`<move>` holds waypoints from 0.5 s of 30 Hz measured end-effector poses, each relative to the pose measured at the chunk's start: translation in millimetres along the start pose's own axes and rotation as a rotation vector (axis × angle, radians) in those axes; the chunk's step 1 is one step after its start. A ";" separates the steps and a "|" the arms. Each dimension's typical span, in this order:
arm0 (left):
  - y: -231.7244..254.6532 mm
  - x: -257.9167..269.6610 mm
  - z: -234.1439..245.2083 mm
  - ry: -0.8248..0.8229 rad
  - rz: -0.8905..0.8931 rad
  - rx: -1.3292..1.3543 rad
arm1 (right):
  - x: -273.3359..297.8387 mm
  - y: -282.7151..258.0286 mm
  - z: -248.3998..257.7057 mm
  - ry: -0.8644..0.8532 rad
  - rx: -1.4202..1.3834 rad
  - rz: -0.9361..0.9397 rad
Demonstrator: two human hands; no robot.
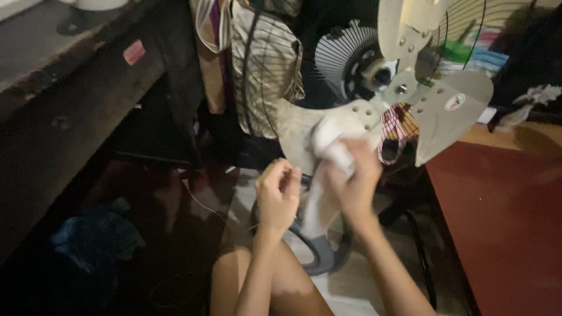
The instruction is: The person cleans a standing fan by first brushing dust off the blades and then wiping them with a white cloth. The task is performed while seated on the floor in a cluttered room.
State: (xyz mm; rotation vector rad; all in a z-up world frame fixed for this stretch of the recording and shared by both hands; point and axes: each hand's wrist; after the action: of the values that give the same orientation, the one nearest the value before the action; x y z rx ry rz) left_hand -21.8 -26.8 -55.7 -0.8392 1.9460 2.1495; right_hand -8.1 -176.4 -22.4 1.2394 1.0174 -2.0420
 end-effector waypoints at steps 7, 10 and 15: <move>3.5 3.6 1.1 -0.015 0.018 -0.005 | -20.2 4.7 19.5 0.099 0.091 -0.006; 8.2 3.5 -1.5 -0.020 0.062 0.019 | -33.4 22.0 1.4 0.148 0.255 0.031; 3.9 2.7 5.0 0.008 0.014 -0.114 | 22.1 6.5 -12.3 -0.196 0.143 0.160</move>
State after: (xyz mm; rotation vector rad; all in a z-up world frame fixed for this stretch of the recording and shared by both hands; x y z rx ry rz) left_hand -27.4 -23.3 -53.5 -0.8554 1.8538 2.2872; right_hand -6.7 -171.3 -47.9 1.1250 0.6709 -2.0911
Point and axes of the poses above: each hand's wrist, its own x-axis away from the middle knuckle, its own z-axis out of the back of the hand, y = z × x, and after that the axes turned 7 degrees about z, right-handed
